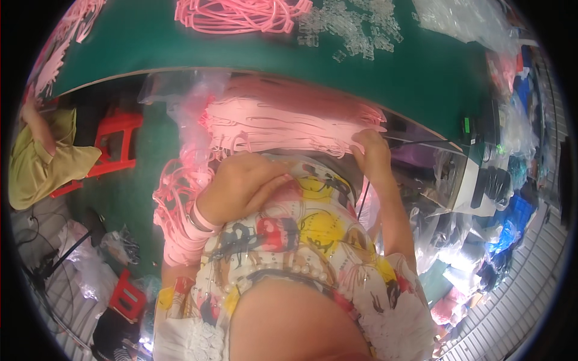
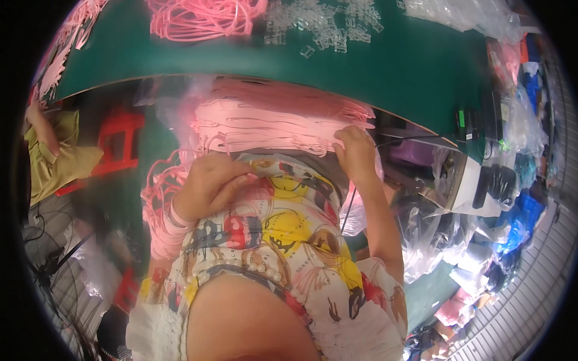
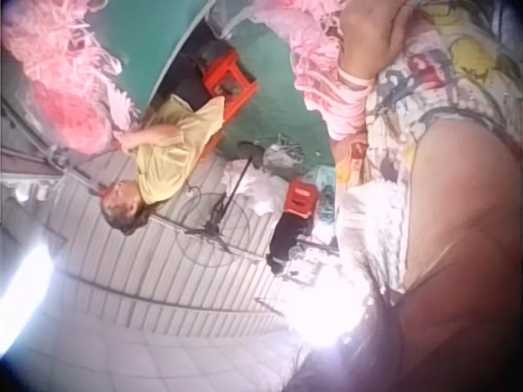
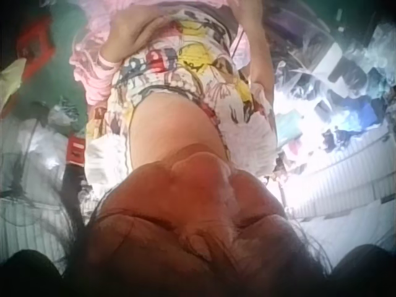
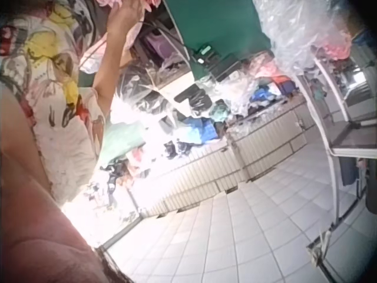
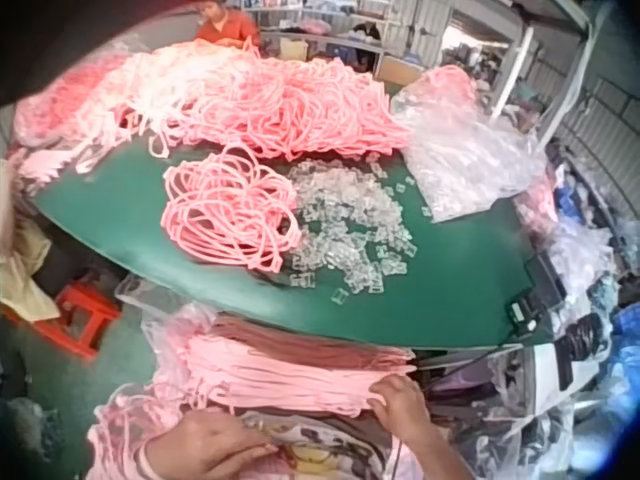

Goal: The person sits at a green work table in a workshop and assembles pink fabric straps by hand. They repeatedly pick up a strap and a small clear plastic clip, insert the strap end into the clip, and place the finished unit on a growing pile.

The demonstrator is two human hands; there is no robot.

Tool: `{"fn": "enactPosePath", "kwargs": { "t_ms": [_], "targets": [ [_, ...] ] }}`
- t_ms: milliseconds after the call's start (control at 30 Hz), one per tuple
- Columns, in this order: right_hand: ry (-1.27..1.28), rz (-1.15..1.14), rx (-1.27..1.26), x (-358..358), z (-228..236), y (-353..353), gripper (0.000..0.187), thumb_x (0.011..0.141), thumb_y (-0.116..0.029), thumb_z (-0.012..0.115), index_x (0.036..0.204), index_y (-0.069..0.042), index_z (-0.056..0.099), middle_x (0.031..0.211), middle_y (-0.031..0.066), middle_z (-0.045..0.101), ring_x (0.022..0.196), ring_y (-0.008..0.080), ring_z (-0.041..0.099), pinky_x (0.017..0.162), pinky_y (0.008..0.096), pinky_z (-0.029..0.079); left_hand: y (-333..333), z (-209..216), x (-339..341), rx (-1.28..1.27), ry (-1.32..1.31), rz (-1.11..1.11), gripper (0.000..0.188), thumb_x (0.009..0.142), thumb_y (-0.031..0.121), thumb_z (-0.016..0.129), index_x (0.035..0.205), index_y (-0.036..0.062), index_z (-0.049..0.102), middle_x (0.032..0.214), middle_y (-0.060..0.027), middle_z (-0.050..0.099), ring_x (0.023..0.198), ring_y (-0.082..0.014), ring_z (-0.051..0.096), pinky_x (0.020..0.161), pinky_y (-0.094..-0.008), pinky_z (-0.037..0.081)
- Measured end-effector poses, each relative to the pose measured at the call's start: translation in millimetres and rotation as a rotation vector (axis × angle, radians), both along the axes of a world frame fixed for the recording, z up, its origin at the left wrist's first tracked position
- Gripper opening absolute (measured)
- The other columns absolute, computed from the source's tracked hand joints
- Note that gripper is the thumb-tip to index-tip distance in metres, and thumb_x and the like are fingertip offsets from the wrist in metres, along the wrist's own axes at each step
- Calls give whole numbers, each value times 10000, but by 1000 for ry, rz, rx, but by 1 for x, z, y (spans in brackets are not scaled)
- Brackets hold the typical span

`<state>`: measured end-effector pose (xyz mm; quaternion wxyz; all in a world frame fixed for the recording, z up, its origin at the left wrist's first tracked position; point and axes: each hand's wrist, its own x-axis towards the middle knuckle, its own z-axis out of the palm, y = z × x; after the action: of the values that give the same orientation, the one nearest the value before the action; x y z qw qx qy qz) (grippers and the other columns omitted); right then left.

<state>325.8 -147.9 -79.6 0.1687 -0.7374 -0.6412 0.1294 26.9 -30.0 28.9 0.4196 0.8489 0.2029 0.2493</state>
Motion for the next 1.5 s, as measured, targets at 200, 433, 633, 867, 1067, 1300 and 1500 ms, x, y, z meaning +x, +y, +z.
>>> {"fn": "enactPosePath", "kwargs": {
  "t_ms": [200, 433, 633, 867, 1067, 1300, 1500],
  "targets": [
    [51, 2, 146, -4, 7, 1, 232, 685, -96, 703, 905, -91, 630, 977, 91, 618, 945, 300, 574, 808, 407, 437, 3, -8, 8, -40, 20, -52, 142, 815, 75, 634, 948, 43, 670, 706, -92, 599, 624, -281, 580, 586, -358, 452],
    [346, -46, -29, -20, 65, 12, 195, 735, -88, 673, 916, -46, 612, 860, 102, 637, 796, 265, 621, 738, 352, 474, 5, -19, 27, -201, 0, -138, 147, 850, 129, 635, 952, 27, 661, 1004, -133, 618, 815, -286, 630, 707, -349, 503],
    [721, 244, -177, -53, 126, 32, 140, 791, -68, 635, 926, -34, 618, 862, 97, 647, 768, 212, 627, 688, 302, 482, 0, -19, 40, -218, 33, -252, 139, 861, 131, 621, 946, 26, 652, 1058, -128, 593, 874, -294, 628, 748, -345, 512],
    [1087, 488, -320, -39, 159, 50, 178, 808, 21, 561, 964, 28, 646, 905, 129, 653, 835, 223, 620, 751, 318, 471, 10, -22, 20, -382, -152, -187, 124, 888, 107, 592, 945, 14, 651, 1017, -121, 593, 850, -232, 621, 739, -313, 500],
    [1079, 541, -25, -64, 142, 64, 142, 852, -23, 576, 966, 39, 634, 816, 81, 602, 801, 183, 583, 744, 327, 464, 17, -9, -3, -761, -302, -55, 157, 927, 137, 554, 948, 7, 641, 943, -82, 587, 808, -158, 612, 683, -283, 494],
    [1402, 40, -450, -98, 132, 73, 152, 937, -119, 556, 963, 22, 608, 657, -16, 519, 572, 48, 463, 523, 197, 368, 12, -4, -29, -1077, -412, 38, 188, 956, 131, 519, 1055, -12, 590, 931, -24, 575, 786, -76, 574, 664, -229, 498],
    [1404, 70, -583, -106, 129, 84, 163, 927, -153, 569, 918, 3, 613, 611, -35, 494, 535, 32, 416, 485, 191, 302, 14, 1, -36, -1144, -410, 11, 183, 955, 123, 515, 1058, -8, 591, 932, -30, 571, 795, -77, 574, 670, -227, 499]
  ]
}}
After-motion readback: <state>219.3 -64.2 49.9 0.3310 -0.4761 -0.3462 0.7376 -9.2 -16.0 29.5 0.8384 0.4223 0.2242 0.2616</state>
